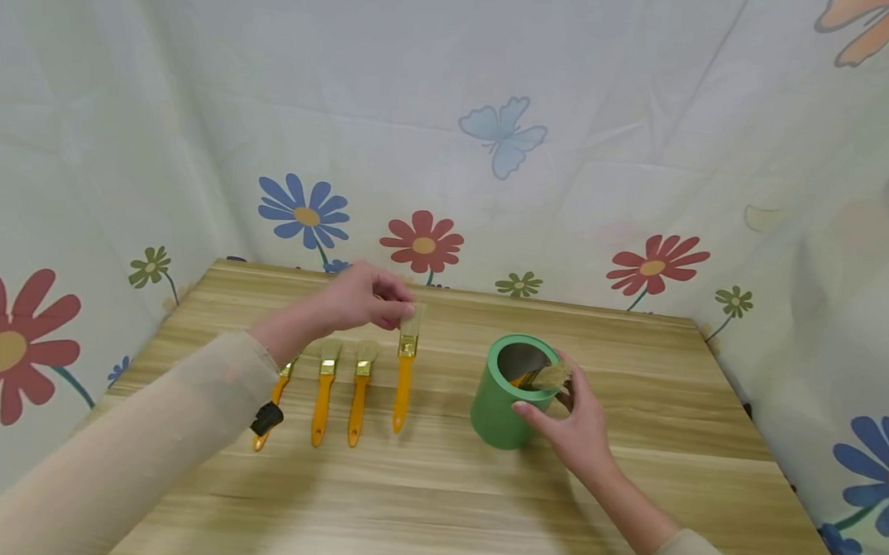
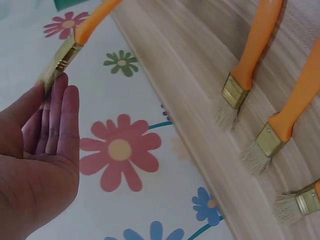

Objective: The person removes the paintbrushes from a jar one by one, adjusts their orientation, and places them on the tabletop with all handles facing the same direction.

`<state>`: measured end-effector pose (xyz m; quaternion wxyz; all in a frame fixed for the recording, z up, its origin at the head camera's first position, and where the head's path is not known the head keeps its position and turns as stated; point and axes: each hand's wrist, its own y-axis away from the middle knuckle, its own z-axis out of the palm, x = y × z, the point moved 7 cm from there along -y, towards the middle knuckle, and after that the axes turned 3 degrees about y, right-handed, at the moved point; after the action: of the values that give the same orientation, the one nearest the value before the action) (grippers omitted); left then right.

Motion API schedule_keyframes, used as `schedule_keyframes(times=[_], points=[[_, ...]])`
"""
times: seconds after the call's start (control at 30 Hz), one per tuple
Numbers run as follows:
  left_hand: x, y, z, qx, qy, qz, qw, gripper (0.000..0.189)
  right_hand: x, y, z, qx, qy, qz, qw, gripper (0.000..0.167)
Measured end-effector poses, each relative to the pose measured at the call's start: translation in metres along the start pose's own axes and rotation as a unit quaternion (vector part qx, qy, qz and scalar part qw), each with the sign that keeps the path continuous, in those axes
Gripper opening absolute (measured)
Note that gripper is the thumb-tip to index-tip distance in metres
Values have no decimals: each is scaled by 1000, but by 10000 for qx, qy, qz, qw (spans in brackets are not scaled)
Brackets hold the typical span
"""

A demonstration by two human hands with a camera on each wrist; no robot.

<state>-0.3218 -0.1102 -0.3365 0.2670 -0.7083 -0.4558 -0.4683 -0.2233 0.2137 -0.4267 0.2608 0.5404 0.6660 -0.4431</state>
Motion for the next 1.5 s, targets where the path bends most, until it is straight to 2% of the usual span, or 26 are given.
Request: schedule_keyframes(times=[0.17, 0.37, 0.57, 0.7, 0.93, 1.17, 1.5], points=[[-13, -4, 6, -123, -232, -125, 9996, 16, 1, 0, 0, -14, 19, 11, 10000, 91], [-28, -10, 9, -14, -526, -98, 9986, 11, 0, 0, 0, 9, -9, -38, 10000, 91], [-39, -15, 10, 282, -1073, 77, 9938, 10, -1, 0, 0, 8, -61, -31, 10000, 92], [-49, -16, 10, 570, -1428, 29, 9881, 9, -2, 0, 0, 3, -71, -21, 10000, 92], [-70, -18, 13, 946, -1619, 4, 9823, 8, -1, 0, 1, 7, -70, 20, 10000, 91], [-89, -23, 19, 1067, -1713, -119, 9794, 10, -1, 0, 2, 30, -55, 18, 10000, 92], [-98, -31, 29, 1116, -1858, -104, 9762, 11, 1, 0, 3, 56, -91, -14, 9999, 91]])
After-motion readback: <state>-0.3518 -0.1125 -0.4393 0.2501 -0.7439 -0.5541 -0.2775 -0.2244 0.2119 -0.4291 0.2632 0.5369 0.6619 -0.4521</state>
